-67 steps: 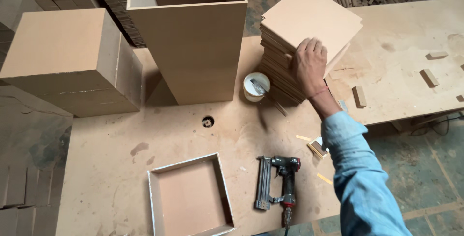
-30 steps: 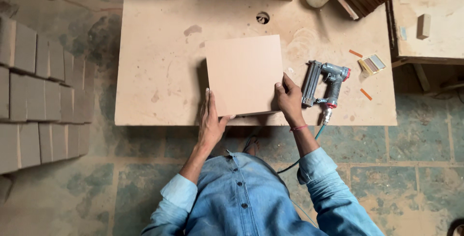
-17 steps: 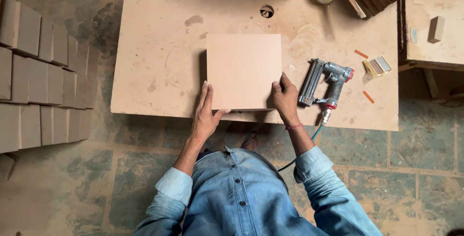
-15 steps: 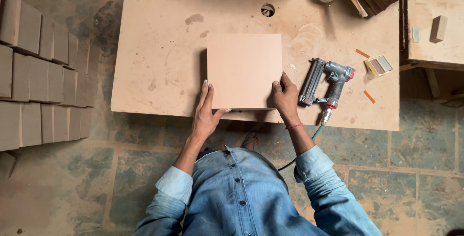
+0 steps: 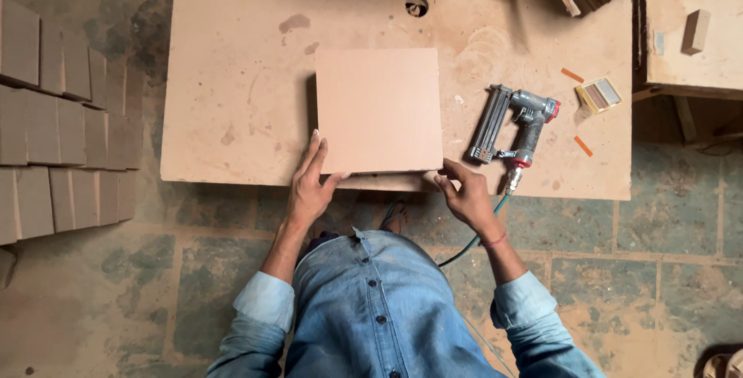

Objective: The person assembles small cardboard boxes by applying glue to the edges of a box frame, placing a flat cardboard sheet on top, and securing it with a pneumatic nail gun. The person repeats this process for multiple boxes, stacking the finished units on the table.

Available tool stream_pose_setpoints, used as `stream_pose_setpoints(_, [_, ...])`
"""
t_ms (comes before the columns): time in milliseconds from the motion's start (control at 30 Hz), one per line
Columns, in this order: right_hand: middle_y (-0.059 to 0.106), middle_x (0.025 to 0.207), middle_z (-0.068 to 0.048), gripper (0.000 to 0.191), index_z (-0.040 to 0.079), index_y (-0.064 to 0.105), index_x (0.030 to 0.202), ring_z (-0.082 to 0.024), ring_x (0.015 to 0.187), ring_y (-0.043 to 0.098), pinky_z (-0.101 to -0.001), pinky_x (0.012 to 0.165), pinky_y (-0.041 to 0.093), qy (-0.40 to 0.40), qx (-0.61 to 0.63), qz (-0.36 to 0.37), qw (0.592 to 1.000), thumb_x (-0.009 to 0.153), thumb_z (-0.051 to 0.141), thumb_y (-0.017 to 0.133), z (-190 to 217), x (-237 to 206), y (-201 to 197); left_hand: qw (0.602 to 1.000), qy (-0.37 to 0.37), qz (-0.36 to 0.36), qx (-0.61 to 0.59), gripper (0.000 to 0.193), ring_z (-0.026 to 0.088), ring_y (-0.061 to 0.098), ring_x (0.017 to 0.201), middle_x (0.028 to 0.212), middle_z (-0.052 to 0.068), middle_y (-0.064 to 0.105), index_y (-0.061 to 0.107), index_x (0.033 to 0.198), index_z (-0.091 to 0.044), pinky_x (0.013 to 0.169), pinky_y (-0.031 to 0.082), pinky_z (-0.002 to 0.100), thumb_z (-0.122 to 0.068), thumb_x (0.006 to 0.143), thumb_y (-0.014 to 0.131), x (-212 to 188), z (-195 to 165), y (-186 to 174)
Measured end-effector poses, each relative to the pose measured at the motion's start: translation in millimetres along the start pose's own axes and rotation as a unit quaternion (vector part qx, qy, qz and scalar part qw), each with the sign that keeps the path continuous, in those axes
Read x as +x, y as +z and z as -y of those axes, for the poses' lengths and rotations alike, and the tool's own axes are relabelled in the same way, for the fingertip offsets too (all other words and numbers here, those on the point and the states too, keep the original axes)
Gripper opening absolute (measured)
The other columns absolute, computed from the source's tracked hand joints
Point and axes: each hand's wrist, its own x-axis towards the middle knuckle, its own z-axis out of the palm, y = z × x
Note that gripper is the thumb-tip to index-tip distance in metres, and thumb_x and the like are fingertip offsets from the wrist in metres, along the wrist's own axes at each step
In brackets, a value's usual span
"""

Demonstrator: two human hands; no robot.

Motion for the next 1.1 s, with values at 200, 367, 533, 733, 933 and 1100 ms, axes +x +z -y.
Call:
stream_pose_setpoints(200, [0.073, 0.093, -0.021, 0.024, 0.001, 0.071, 0.119, -0.033, 0.078, 0.073, -0.0378, 0.068, 0.057, -0.122, -0.051, -0.093, 0.987, 0.096, 0.008, 0.071, -11.1, -3.7, 17.1, 1.000, -0.002, -0.025, -0.008, 0.076, 0.038, 0.049, 0.143, 0.157, 0.026, 0.043, 0.051, 0.146, 0.002, 0.113, 0.048, 0.041, -0.010, 0.080, 0.087, 0.1, 2.4, 0.9])
stream_pose_setpoints(367, [0.071, 0.084, -0.019, 0.027, 0.000, 0.071, 0.120, -0.029, 0.072, 0.071, -0.0372, 0.065, 0.056, -0.147, -0.047, -0.099, 0.983, 0.092, 0.000, 0.069, -19.4, -4.0, 17.8, 0.999, -0.017, -0.036, -0.003, 0.074, 0.036, 0.053, 0.141, 0.154, 0.025, 0.049, 0.058, 0.140, 0.002, 0.112, 0.049, 0.041, -0.013, 0.074, 0.090, 2.5, -1.0, -2.9])
stream_pose_setpoints(533, [0.069, 0.082, -0.018, 0.030, 0.000, 0.070, 0.119, -0.029, 0.072, 0.070, -0.0377, 0.065, 0.055, -0.183, -0.057, -0.093, 0.977, 0.090, -0.002, 0.068, -21.6, -1.6, 13.8, 0.999, -0.025, -0.036, 0.002, 0.072, 0.033, 0.055, 0.138, 0.151, 0.024, 0.052, 0.062, 0.136, 0.003, 0.111, 0.050, 0.040, -0.014, 0.072, 0.092, 3.6, 1.4, -4.8])
stream_pose_setpoints(733, [0.067, 0.073, -0.016, 0.025, -0.001, 0.073, 0.113, -0.028, 0.065, 0.068, -0.0384, 0.060, 0.054, -0.184, -0.075, -0.087, 0.976, 0.089, 0.000, 0.071, -21.4, 3.1, 11.5, 0.999, -0.011, -0.042, -0.008, 0.069, 0.032, 0.054, 0.141, 0.152, 0.025, 0.053, 0.062, 0.136, 0.004, 0.114, 0.049, 0.040, -0.011, 0.075, 0.091, 3.5, 4.1, -3.1])
stream_pose_setpoints(933, [0.072, 0.102, -0.021, 0.042, -0.001, 0.068, 0.119, -0.034, 0.091, 0.070, -0.0432, 0.081, 0.056, -0.245, -0.089, -0.091, 0.961, 0.077, 0.005, 0.067, -45.7, 11.5, -33.8, 0.999, -0.024, -0.038, -0.001, 0.069, 0.032, 0.054, 0.142, 0.152, 0.024, 0.053, 0.061, 0.138, 0.004, 0.114, 0.048, 0.039, -0.007, 0.075, 0.089, 2.8, 1.1, -3.9])
stream_pose_setpoints(1100, [0.062, 0.117, -0.024, 0.046, -0.006, 0.061, 0.128, -0.040, 0.108, 0.056, -0.0500, 0.096, 0.047, 0.011, -0.214, -0.232, 0.949, 0.095, 0.017, 0.083, -85.2, 40.0, -81.8, 0.999, -0.013, -0.043, 0.002, 0.068, 0.034, 0.054, 0.141, 0.152, 0.024, 0.052, 0.061, 0.137, 0.003, 0.114, 0.048, 0.040, -0.006, 0.075, 0.088, 3.2, -1.3, -5.2])
